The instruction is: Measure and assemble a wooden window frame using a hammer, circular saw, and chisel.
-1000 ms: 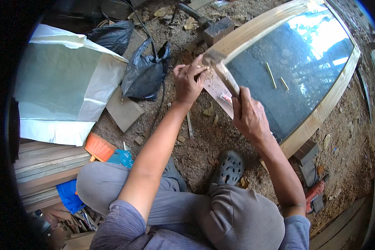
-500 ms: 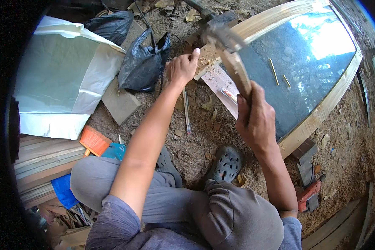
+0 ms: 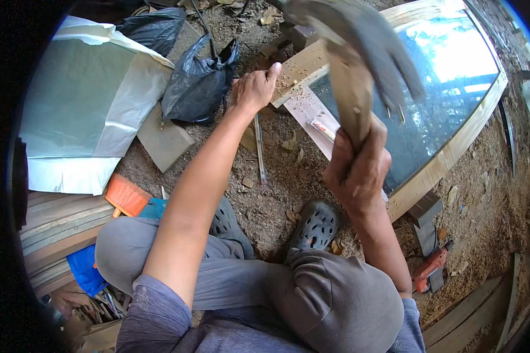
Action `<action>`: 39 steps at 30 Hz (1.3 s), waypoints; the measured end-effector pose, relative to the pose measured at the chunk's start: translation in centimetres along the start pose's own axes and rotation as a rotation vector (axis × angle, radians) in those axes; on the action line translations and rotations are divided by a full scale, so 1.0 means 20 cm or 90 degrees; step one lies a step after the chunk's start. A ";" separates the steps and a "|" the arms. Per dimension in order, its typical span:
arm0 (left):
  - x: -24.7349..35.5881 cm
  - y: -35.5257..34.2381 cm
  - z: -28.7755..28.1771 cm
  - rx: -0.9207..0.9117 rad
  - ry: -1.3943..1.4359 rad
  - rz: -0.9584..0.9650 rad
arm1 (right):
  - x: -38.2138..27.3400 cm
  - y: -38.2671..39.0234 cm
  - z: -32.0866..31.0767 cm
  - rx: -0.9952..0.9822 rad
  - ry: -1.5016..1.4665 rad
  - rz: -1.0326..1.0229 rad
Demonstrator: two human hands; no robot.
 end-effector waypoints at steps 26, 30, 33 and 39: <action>-0.05 0.02 0.02 0.013 0.037 -0.004 | 0.13 0.14 0.24 -0.180 -0.077 0.165; 0.08 0.01 -0.02 -0.060 0.043 0.010 | 0.13 0.07 0.11 -0.031 0.060 -0.034; -0.01 0.03 0.02 0.041 -0.014 0.016 | 0.29 0.15 0.25 -0.260 0.148 0.152; 0.04 0.01 0.01 -0.035 0.050 0.013 | 0.27 0.16 0.16 -0.173 0.065 0.076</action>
Point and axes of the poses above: each hand's wrist, its own y-axis away from the middle knuckle, its own z-axis out of the palm, x = y × z, the point moved 3 cm from there along -y, towards the middle knuckle, and after that the axes turned 5 degrees about -z, right-handed, at the moved point
